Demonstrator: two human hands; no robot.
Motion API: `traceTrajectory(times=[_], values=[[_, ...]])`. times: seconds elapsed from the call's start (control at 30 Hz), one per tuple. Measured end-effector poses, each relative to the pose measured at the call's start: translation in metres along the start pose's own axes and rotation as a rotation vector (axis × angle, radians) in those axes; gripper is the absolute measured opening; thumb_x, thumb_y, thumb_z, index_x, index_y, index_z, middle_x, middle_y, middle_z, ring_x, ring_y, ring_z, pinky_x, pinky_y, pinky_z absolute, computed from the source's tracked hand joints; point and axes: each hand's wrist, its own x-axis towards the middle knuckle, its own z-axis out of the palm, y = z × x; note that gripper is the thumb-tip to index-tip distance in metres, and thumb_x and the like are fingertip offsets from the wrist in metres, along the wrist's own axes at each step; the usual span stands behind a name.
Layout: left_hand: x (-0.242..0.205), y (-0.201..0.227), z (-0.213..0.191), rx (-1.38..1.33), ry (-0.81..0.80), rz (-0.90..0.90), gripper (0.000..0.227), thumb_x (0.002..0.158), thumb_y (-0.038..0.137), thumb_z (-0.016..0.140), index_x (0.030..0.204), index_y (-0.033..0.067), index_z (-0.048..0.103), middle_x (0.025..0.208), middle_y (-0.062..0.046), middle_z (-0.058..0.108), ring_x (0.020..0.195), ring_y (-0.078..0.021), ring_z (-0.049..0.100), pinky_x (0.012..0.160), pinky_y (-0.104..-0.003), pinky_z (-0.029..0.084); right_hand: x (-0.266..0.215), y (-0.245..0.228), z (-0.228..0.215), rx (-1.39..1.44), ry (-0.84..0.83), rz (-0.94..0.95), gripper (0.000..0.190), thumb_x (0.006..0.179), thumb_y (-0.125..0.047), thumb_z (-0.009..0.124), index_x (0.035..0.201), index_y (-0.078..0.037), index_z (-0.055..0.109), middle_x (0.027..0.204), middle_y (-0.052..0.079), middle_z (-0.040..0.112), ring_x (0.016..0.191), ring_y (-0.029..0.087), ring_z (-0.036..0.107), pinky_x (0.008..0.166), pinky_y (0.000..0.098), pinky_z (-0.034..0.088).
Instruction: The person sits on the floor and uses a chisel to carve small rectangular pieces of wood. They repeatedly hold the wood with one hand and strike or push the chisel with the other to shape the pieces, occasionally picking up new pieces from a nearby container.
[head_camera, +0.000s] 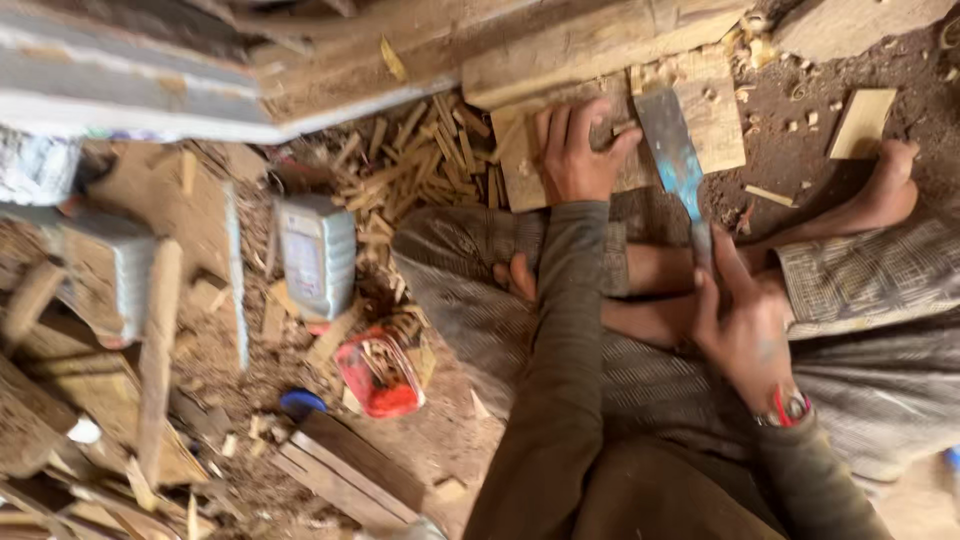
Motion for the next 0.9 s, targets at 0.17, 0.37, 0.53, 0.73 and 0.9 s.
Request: traceTrajectory(times=[0.17,0.37,0.53,0.73,0.9], values=[[-0.009,-0.011,0.011,0.01,-0.018,0.002,0.05,0.07,0.034,0.096,0.107,0.0182,0.067,0.1,0.002,0.069,0.103,-0.0212,0.062,0.104,-0.046,0.052,0.002,0.013,0.015,0.299,0.018,-0.004,0.035,0.119,-0.017,0.062,0.151,-0.005,0.054,0.107,0.022,0.07,0.084,0.032,0.068,0.069,0.0363,0.055],[0.002,0.002,0.002,0.034,0.008,0.07,0.056,0.067,0.049,0.096,0.1,0.0162,0.065,0.097,0.002,0.069,0.102,-0.022,0.062,0.098,-0.043,0.054,-0.022,0.02,-0.029,2.198,-0.163,0.639,0.026,0.112,-0.023,0.055,0.128,-0.004,0.048,0.083,0.01,0.052,0.051,0.01,0.044,0.037,0.02,0.033],[0.022,0.045,-0.04,-0.037,0.007,0.084,0.061,0.058,0.045,0.095,0.099,0.0098,0.068,0.09,-0.004,0.07,0.094,-0.0248,0.063,0.093,-0.049,0.055,-0.045,0.04,-0.061,1.692,-0.126,0.315,0.052,0.12,-0.027,0.052,0.166,-0.004,0.044,0.082,0.013,0.055,0.052,0.01,0.044,0.041,0.021,0.035],[-0.089,0.139,-0.168,-0.317,-0.953,-0.19,0.023,0.084,0.022,0.085,0.093,0.0089,0.069,0.085,-0.003,0.072,0.075,-0.0157,0.072,0.068,-0.033,0.063,-0.05,0.05,-0.058,1.595,-0.08,0.271,0.052,0.121,-0.026,0.051,0.167,-0.003,0.043,0.081,0.013,0.055,0.05,0.013,0.044,0.041,0.023,0.035],[-0.175,0.183,-0.219,-0.169,-0.993,0.187,0.035,0.067,0.017,0.085,0.1,0.0088,0.08,0.099,-0.008,0.073,0.09,-0.0296,0.07,0.077,-0.047,0.06,-0.042,0.043,-0.06,1.482,-0.132,0.256,0.053,0.118,-0.019,0.049,0.168,-0.004,0.046,0.082,0.012,0.055,0.05,0.012,0.044,0.042,0.0241,0.037]])
